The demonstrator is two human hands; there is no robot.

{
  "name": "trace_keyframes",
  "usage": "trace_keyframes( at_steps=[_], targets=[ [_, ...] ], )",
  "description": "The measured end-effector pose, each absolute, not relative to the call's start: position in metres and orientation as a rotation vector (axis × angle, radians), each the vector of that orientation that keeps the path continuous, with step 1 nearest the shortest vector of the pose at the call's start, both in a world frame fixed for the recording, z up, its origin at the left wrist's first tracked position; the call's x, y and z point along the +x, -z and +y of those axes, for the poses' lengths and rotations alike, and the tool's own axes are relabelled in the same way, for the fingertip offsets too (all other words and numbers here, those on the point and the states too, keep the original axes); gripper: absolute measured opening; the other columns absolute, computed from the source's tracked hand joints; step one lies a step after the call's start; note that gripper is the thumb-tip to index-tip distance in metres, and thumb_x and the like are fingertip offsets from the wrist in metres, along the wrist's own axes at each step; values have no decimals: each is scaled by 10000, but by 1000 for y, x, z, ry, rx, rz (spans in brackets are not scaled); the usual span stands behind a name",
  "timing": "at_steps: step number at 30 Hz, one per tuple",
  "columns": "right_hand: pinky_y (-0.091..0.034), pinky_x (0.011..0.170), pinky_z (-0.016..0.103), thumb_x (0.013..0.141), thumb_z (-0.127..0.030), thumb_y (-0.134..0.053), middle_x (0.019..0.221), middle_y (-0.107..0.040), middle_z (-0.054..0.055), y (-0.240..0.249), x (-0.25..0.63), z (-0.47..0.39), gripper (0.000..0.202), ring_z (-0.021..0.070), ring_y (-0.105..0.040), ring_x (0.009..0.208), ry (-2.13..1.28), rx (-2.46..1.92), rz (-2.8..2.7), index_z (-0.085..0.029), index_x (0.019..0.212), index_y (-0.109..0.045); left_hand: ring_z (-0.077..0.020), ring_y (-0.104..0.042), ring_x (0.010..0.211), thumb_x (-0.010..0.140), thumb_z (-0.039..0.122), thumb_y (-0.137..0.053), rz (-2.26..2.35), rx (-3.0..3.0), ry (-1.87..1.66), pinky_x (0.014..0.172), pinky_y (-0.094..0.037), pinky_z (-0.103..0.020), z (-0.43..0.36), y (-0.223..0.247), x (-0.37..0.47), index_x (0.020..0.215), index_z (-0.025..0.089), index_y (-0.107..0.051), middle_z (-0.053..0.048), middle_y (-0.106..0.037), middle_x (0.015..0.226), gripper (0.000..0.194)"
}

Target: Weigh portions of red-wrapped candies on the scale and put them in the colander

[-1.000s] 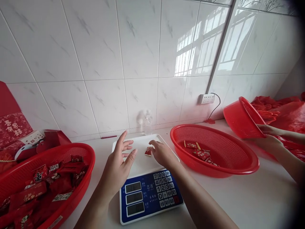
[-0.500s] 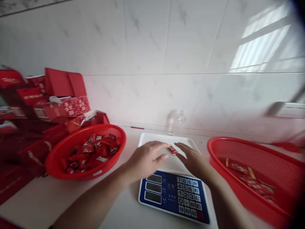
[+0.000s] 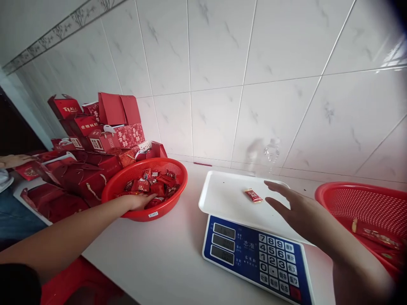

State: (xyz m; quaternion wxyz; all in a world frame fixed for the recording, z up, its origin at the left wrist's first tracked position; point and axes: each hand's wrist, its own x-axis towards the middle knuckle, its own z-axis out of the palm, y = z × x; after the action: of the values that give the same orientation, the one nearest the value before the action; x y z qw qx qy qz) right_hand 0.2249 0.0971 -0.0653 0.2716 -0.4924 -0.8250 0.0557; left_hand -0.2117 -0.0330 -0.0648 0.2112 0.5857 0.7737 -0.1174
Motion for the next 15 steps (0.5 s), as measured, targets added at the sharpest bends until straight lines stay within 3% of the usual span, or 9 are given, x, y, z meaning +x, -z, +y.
trace_keyframes(
  at_steps=[3, 6, 9, 15],
  targets=[
    [-523, 790, 479, 809, -503, -441, 1139, -684, 97, 66, 225, 96, 522, 324, -667, 946, -177, -1311, -2222, -266, 1261, -550, -411, -520, 1148, 499, 262, -666, 2161, 1629, 350, 846, -441, -459, -26, 72, -213, 1373, 187, -444, -226, -506, 1348, 905],
    [-534, 766, 461, 816, -494, -446, 1111, -696, 93, 66, 226, 95, 504, 308, -679, 914, -188, -1283, -2214, -268, 1255, -547, -378, -608, 960, 493, 257, -661, 2179, 1660, 307, 759, -467, -430, -20, 72, -216, 1237, 170, -556, -197, -638, 1132, 757],
    [-540, 734, 449, 833, -497, -437, 1078, -708, 101, 63, 227, 93, 502, 304, -685, 895, -208, -1263, -2217, -249, 1256, -547, -324, -624, 880, 521, 235, -640, 2189, 1689, 186, 736, -469, -381, -17, 69, -222, 1131, 185, -600, -135, -678, 997, 614],
    [-529, 762, 461, 842, -500, -422, 1066, -711, 106, 58, 228, 89, 516, 310, -674, 932, -267, -1282, -2206, -225, 1259, -548, -237, -616, 728, 667, 287, -509, 2240, 1689, -177, 636, -462, -304, -8, 47, -239, 1224, 152, -509, -72, -648, 834, 573]
  ],
)
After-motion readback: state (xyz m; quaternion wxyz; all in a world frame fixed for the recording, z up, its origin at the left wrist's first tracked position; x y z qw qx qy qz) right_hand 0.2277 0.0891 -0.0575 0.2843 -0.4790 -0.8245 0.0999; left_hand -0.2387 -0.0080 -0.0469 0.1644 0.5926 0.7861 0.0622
